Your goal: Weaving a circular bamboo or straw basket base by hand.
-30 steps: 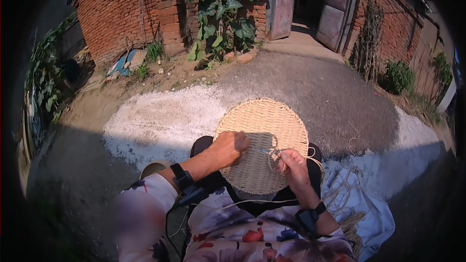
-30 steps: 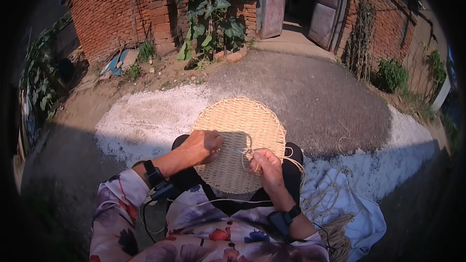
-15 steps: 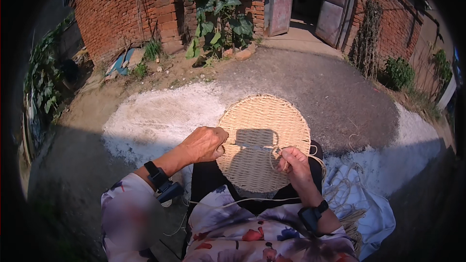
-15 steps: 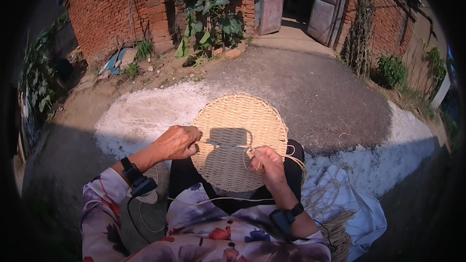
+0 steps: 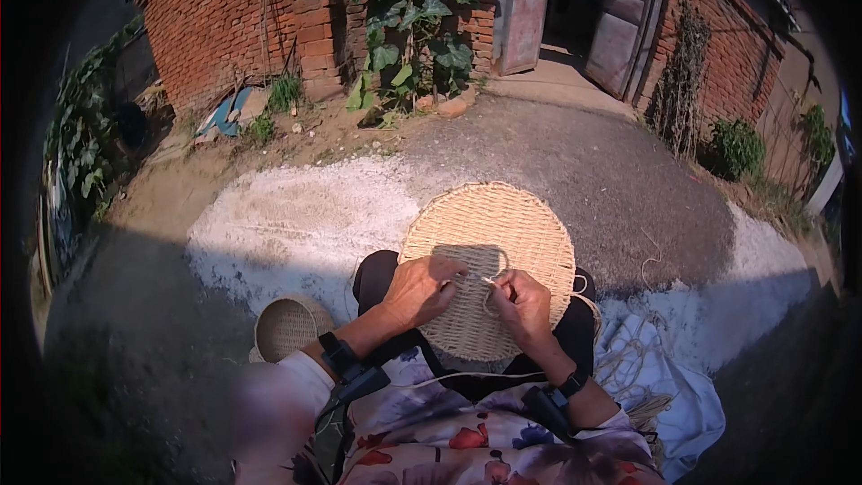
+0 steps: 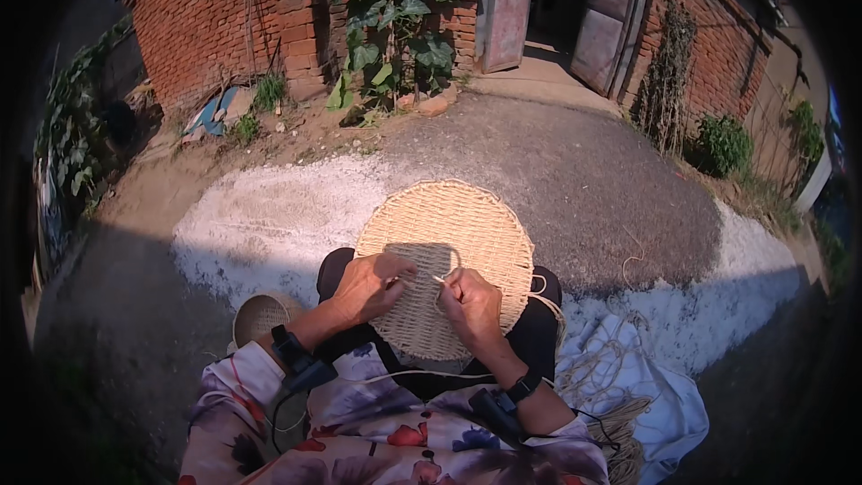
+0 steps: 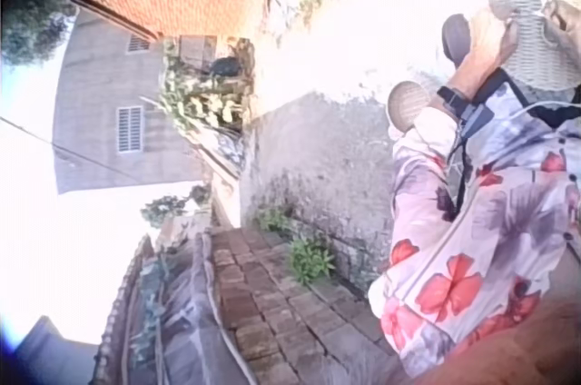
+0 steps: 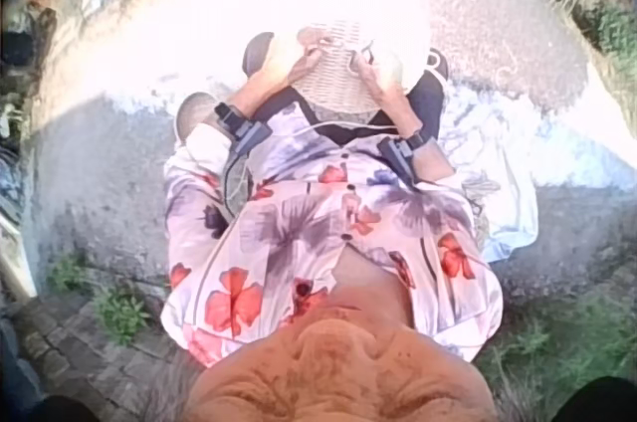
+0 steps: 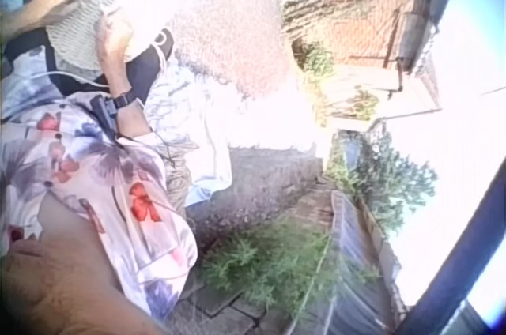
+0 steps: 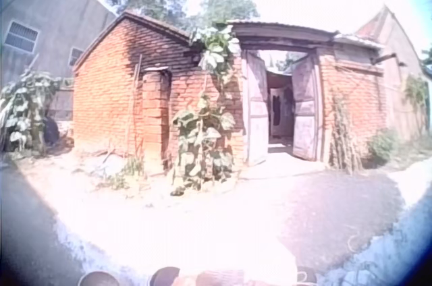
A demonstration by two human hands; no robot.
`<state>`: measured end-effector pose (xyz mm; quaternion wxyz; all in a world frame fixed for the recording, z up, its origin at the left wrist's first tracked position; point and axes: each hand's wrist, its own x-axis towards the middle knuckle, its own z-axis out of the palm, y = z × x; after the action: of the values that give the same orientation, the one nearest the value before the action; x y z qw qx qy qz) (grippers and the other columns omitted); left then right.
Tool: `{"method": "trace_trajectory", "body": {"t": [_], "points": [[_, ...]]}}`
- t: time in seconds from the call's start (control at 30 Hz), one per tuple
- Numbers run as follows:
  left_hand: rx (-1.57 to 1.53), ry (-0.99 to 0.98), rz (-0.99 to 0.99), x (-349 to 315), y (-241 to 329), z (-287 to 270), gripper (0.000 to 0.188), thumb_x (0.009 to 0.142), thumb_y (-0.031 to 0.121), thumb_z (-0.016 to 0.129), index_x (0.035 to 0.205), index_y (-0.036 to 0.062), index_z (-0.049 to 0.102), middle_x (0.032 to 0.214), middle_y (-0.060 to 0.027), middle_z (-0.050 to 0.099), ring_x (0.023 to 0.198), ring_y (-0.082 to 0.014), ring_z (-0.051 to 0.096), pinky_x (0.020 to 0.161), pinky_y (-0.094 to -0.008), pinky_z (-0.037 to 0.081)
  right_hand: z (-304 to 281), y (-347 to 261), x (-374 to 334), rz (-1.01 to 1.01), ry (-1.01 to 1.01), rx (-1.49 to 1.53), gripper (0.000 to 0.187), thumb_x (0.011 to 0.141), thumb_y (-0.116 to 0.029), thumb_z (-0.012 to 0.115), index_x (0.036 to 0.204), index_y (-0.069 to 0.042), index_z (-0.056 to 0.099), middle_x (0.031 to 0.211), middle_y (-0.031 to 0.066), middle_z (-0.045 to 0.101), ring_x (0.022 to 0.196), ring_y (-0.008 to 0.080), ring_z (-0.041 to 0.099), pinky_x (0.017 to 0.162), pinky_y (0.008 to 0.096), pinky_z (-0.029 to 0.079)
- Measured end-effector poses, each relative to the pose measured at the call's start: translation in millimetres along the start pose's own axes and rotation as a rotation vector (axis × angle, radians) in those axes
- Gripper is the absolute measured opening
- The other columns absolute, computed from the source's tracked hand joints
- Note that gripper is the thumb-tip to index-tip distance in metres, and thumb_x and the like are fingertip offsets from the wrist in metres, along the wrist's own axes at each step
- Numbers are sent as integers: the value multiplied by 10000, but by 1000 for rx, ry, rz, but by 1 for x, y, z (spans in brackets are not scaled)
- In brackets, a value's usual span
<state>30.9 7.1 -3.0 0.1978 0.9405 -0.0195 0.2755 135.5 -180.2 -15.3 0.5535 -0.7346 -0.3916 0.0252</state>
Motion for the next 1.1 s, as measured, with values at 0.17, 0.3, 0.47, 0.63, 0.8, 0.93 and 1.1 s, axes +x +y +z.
{"method": "trace_trajectory", "body": {"t": [0.17, 0.3, 0.47, 0.63, 0.8, 0.93, 1.1], "points": [[76, -34, 25, -1, 3, 6, 280, 776, 108, 613, 1054, 125, 645, 884, -114, 664, 798, -306, 662, 675, -416, 543, 0, 1, 8, -69, 14, -236, 89, 828, -104, 635, 793, -28, 604, 663, 83, 560, 600, 211, 552, 576, 346, 455], [47, 65, 57, -7, -1, 15, 317, 774, 107, 608, 1089, 136, 628, 862, -111, 650, 776, -312, 653, 649, -427, 537, 4, -1, 14, -127, 13, -455, 87, 816, -120, 586, 838, -38, 603, 775, 173, 624, 702, 379, 637, 639, 476, 502], [11, 39, 39, -5, 6, 12, 324, 769, 95, 605, 1090, 127, 627, 829, -118, 632, 757, -312, 646, 624, -435, 526, 8, -1, 25, -169, -102, -578, 141, 814, -147, 592, 900, -36, 585, 794, 184, 612, 730, 387, 638, 665, 484, 501], [3, 8, 42, -3, 10, 10, 348, 769, 91, 596, 1113, 133, 630, 830, -126, 625, 744, -316, 638, 607, -445, 509, 10, -8, 26, -145, -172, -481, 170, 825, -169, 612, 896, -22, 566, 798, 200, 606, 769, 402, 630, 689, 499, 491], [12, 12, -1, -8, 13, 12, 386, 748, 78, 591, 1123, 156, 643, 811, -126, 608, 745, -312, 630, 609, -453, 504, -5, -17, 13, -29, -137, -434, 178, 850, -178, 630, 916, -23, 575, 800, 219, 617, 758, 409, 629, 676, 505, 476], [38, 45, 47, -6, 8, 17, 374, 750, 69, 585, 1108, 153, 650, 809, -123, 609, 749, -311, 630, 615, -450, 505, -7, -6, 9, -204, -107, -471, 160, 843, -144, 677, 904, -25, 589, 711, 183, 624, 661, 358, 636, 597, 425, 488], [-262, 29, -167, 0, 20, 1, 190, 900, 237, 632, 1037, 107, 653, 735, -104, 611, 665, -251, 617, 605, -380, 478, -1, -18, 14, -139, -248, -765, 181, 909, -184, 578, 978, -16, 572, 700, 195, 650, 657, 376, 664, 602, 482, 509]]}}
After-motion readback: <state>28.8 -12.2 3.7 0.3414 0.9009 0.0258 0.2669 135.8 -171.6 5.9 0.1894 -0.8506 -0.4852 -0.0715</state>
